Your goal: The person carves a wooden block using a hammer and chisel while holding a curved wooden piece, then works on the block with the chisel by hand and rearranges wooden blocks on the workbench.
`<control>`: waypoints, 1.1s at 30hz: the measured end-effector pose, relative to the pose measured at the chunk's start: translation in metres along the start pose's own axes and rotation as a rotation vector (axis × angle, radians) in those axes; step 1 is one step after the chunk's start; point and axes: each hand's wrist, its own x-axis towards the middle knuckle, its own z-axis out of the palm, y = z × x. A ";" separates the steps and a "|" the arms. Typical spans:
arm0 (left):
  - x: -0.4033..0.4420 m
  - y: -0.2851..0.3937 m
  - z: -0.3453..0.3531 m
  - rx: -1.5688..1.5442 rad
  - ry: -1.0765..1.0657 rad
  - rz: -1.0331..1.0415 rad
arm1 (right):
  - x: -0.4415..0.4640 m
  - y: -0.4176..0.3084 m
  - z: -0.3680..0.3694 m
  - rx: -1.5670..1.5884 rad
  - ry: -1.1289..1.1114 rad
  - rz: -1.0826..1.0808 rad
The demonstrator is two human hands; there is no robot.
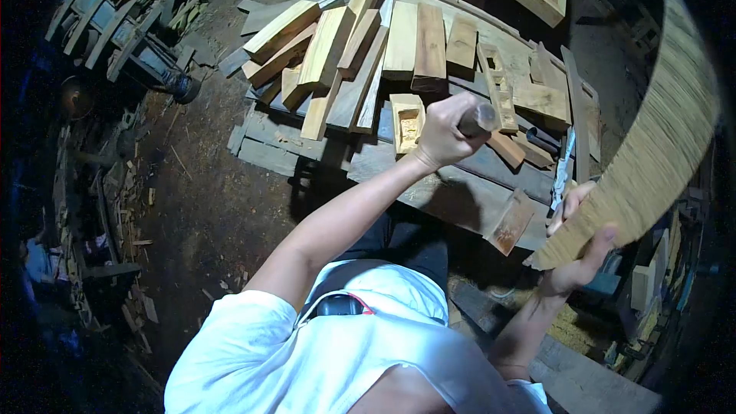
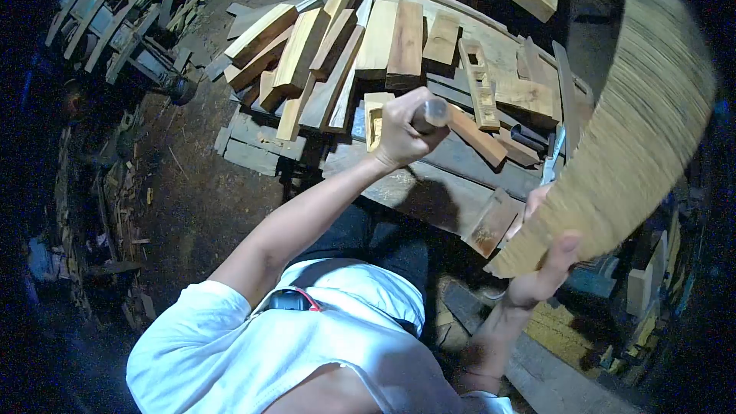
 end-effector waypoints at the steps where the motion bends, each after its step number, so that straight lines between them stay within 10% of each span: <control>1: -0.001 0.000 0.003 0.000 0.008 0.002 | 0.004 -0.002 0.004 0.032 -0.152 -0.085; 4: -0.005 -0.005 0.008 -0.007 -0.030 -0.033 | 0.008 0.012 0.033 -0.867 -0.144 -0.089; 11: -0.005 -0.001 0.003 0.020 -0.007 -0.054 | -0.007 0.005 0.037 -0.263 0.067 0.079; 15: -0.006 -0.004 0.001 -0.135 0.021 -0.184 | 0.015 0.018 0.045 -0.400 -0.257 0.112; 22: 0.014 -0.064 -0.045 -0.099 0.604 -0.470 | -0.001 0.043 0.032 -0.266 -0.038 0.137; 33: 0.018 -0.059 -0.034 -0.090 0.534 -0.344 | -0.020 0.049 0.011 -0.271 0.065 0.213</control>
